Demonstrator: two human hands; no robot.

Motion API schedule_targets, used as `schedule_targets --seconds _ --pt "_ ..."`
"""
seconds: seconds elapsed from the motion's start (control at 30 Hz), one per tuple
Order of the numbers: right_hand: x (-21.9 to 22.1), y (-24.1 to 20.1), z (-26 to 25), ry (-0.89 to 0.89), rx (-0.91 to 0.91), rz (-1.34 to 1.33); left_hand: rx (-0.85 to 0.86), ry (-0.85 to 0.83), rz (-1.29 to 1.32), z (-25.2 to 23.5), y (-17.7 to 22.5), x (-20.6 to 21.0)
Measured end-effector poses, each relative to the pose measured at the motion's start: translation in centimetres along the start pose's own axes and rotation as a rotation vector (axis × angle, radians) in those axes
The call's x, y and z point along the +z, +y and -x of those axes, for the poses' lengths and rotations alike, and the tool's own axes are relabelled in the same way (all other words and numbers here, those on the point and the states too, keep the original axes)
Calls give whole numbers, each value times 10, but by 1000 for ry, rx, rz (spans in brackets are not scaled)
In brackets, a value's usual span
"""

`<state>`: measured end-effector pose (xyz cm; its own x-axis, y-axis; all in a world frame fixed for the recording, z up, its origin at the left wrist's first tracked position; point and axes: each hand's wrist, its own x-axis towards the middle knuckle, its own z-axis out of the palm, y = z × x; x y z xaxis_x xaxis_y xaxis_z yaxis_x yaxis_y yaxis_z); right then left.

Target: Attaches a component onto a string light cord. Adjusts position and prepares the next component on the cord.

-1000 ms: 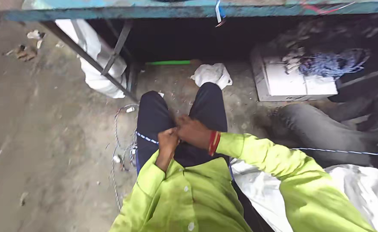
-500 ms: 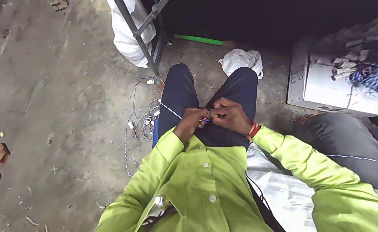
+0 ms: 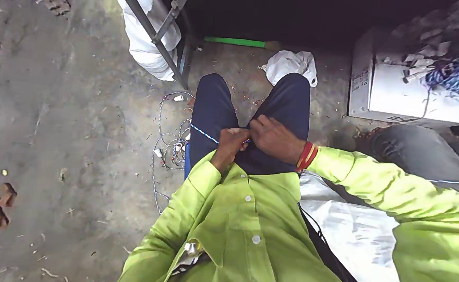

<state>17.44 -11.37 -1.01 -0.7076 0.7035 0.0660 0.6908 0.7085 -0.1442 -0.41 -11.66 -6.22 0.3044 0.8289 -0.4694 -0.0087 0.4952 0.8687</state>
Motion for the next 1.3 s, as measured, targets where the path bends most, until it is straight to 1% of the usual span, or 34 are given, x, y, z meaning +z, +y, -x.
schedule_targets --seconds 0.1,0.17,0.27,0.33,0.4,0.47,0.53,0.6,0.7,0.77,0.83,0.9,0.97,1.0,1.07,1.13,1.2,1.3 --pt "10 8 4 83 35 -221 0 2 -84 19 9 -3" --pt "10 8 10 200 88 -372 26 7 -96 23 12 -1" --pt "19 7 18 319 115 -419 32 26 -89 23 8 0" --pt "27 5 22 361 98 -404 -27 32 -78 24 5 -2" --pt "29 9 19 399 108 -427 -85 -10 -5 18 7 -5" --pt "27 11 20 426 145 -525 -128 -95 128 7 9 -6" --pt "22 10 24 431 164 -604 -167 -127 216 2 10 -7" --pt "19 14 25 374 159 -574 -189 -110 228 1 10 -7" --pt "13 23 22 211 114 -406 -134 -33 119 9 3 -10" --pt "3 16 20 135 82 -286 -88 -15 83 11 3 -6" --pt "-1 7 13 66 78 -133 -54 -25 106 6 5 0" --pt "1 0 6 24 64 52 -47 -17 90 10 7 1" --pt "7 -4 2 36 38 161 -62 7 51 16 9 2" --pt "11 -1 2 55 20 141 -52 16 57 11 8 3" --pt "17 8 5 107 5 -49 -26 31 30 7 9 4" --pt "22 11 12 155 60 -222 3 33 -17 12 9 4" --pt "23 9 19 227 86 -291 41 24 -12 10 8 6" --pt "24 8 24 321 72 -311 -14 29 -38 18 13 4"
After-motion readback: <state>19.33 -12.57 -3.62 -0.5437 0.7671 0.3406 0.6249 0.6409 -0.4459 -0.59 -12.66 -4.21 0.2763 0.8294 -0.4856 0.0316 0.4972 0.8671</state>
